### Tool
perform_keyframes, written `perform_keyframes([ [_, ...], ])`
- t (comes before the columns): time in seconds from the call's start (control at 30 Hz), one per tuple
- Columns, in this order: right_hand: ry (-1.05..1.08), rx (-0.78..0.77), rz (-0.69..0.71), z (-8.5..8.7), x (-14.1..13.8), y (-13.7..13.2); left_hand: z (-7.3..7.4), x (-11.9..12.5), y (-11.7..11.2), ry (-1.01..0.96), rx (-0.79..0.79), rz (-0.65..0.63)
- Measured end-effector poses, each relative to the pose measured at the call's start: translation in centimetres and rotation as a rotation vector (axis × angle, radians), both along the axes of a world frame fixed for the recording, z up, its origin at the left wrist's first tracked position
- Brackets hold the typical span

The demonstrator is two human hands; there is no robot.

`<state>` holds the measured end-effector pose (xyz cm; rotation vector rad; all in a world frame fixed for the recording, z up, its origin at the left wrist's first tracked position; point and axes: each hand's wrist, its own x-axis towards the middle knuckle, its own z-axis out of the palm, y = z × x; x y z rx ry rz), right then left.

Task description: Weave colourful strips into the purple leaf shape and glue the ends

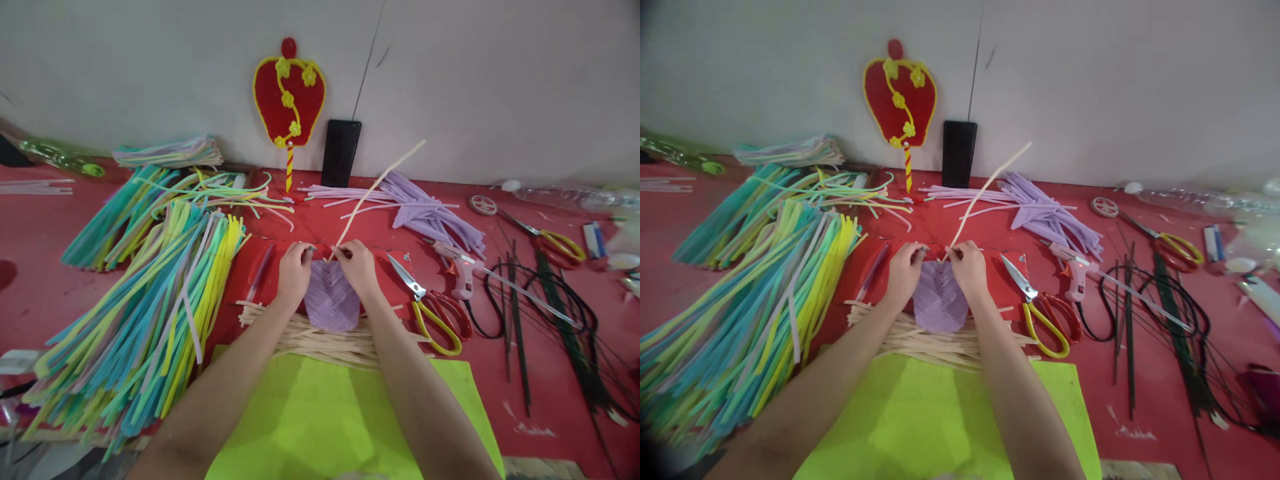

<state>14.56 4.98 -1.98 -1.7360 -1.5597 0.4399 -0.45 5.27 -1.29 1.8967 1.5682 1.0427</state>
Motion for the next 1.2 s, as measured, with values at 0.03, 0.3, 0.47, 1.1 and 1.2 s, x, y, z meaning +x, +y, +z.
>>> perform_keyframes([
  [0.03, -0.003, 0.000, 0.001, 0.1, 0.0, 0.0, 0.0, 0.0, 0.0, -0.010, 0.006, 0.008],
  [0.3, 0.012, 0.008, 0.008, -0.2, 0.0, 0.1, 0.1, 0.1, -0.3, 0.026, 0.011, -0.065],
  [0.47, 0.028, 0.020, 0.008, -0.3, 0.0, 0.1, 0.3, 0.1, -0.3, 0.022, -0.003, -0.068],
  [1.1, 0.188, 0.012, -0.032, 0.8, 0.1, -0.3, 0.2, 0.2, -0.2, 0.001, 0.014, -0.051],
  [1.2, 0.228, 0.034, -0.036, 1.3, 0.0, -0.5, 0.3, 0.2, -0.2, -0.017, 0.019, -0.052],
])
